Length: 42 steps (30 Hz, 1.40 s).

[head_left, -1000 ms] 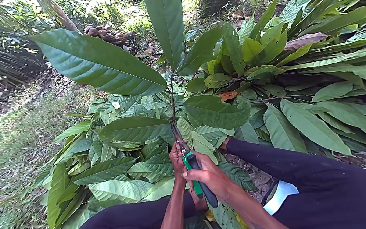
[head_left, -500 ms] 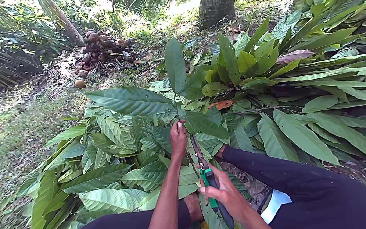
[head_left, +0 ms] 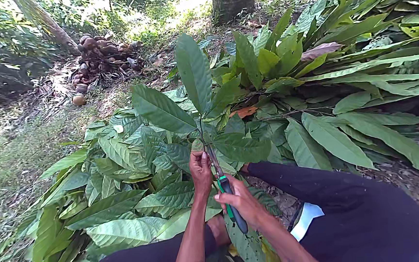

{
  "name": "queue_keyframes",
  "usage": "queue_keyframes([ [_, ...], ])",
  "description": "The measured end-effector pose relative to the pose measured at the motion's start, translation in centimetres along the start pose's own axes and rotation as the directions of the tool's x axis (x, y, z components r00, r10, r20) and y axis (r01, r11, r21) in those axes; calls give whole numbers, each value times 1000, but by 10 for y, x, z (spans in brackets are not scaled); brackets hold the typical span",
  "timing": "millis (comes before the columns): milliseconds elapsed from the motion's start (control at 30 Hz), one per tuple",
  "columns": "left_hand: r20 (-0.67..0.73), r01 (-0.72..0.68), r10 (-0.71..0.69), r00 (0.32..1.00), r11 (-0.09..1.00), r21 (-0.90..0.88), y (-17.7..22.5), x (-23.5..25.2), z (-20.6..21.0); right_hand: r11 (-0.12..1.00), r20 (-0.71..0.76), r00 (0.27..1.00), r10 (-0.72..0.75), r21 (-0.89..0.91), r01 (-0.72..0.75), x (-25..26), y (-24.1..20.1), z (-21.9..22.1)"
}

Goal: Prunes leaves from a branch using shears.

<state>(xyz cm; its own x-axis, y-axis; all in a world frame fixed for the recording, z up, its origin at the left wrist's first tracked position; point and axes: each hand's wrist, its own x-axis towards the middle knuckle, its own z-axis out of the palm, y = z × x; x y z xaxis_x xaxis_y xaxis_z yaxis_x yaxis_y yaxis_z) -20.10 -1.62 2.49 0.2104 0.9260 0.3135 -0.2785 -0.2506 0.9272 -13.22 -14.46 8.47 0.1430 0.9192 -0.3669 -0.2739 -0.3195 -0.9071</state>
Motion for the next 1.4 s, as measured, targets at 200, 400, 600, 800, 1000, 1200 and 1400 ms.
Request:
queue_keyframes([
  [200, 1, -41, 41, 999, 999, 14, 3, -6, 2, 1000, 7, 1000, -21, 4, 21, 1, -1, 1],
  [400, -5, -34, 34, 999, 999, -23, 3, -10, -1, 1000, 15, 1000, -7, -29, 7, 1, -4, 0],
  [600, -16, -56, 55, 998, 996, -69, -2, -7, -11, 989, -39, 998, -40, -147, 34, 3, 1, -2],
  [800, -31, -53, 50, 998, 994, -100, -1, -9, -14, 987, 126, 982, -140, 91, 129, -10, -2, 0],
  [1000, -24, -64, 61, 998, 978, -200, -3, -12, -13, 975, 247, 963, -110, 214, 57, -6, -18, 6],
  [1200, -34, -94, 88, 995, 971, -221, -7, -13, -14, 975, 240, 968, -77, 222, 23, -2, -26, 9],
  [1400, -43, -85, 76, 996, 963, -256, -7, -16, -10, 977, 193, 978, -81, 210, 39, 0, -28, 10],
])
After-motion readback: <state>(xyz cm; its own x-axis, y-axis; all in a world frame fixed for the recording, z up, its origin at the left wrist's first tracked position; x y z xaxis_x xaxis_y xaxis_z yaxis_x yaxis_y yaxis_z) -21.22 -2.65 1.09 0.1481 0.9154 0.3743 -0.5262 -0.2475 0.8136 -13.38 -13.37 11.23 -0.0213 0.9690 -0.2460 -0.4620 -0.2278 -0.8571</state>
